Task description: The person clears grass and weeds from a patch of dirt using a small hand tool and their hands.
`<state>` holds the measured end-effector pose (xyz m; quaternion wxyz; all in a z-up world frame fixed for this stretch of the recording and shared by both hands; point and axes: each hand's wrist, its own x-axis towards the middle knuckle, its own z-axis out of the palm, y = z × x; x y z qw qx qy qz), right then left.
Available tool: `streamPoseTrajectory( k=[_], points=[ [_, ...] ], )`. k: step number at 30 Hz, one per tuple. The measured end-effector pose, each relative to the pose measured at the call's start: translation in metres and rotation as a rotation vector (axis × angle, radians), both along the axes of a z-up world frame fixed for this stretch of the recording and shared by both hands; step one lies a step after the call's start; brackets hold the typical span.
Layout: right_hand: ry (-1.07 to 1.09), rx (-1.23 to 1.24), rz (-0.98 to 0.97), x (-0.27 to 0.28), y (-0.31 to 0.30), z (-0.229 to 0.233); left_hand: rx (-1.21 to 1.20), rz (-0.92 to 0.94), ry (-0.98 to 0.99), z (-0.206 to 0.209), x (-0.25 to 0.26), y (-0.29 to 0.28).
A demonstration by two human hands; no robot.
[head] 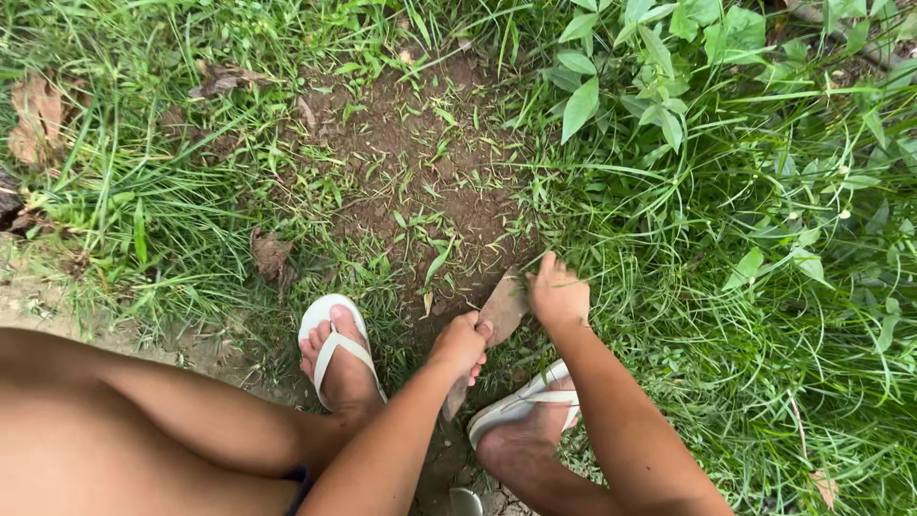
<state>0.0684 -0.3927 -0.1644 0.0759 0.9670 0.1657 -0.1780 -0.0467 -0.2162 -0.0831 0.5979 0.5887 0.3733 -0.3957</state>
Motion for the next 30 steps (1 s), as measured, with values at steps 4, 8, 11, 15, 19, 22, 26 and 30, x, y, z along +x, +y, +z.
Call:
streamPoseTrajectory(
  k=[4,8,11,15,19,22,26,30],
  points=[
    [0.061,0.02,-0.027,0.005,0.015,0.014,-0.003,0.016,-0.043,-0.012,-0.003,0.002],
    [0.167,0.061,-0.169,0.016,0.009,-0.002,0.381,-0.249,-0.313,-0.05,-0.003,-0.014],
    [0.18,0.121,-0.16,0.018,-0.004,-0.004,0.628,-0.387,-0.556,-0.056,-0.017,-0.026],
    [0.128,0.186,-0.178,-0.007,-0.006,-0.009,0.096,-0.118,0.014,-0.029,-0.019,-0.008],
    [0.044,0.253,-0.23,-0.009,0.001,-0.016,-0.101,0.037,0.005,-0.023,-0.023,0.012],
    [0.003,0.256,-0.172,-0.017,-0.009,-0.018,-0.208,0.148,-0.094,-0.032,-0.021,-0.01],
    [-0.012,0.304,-0.059,-0.007,-0.012,-0.03,-0.189,0.207,0.042,-0.027,-0.008,-0.029],
    [-0.036,0.331,0.014,-0.009,-0.017,-0.034,0.084,-0.083,-0.08,-0.017,0.0,-0.035]
  ],
)
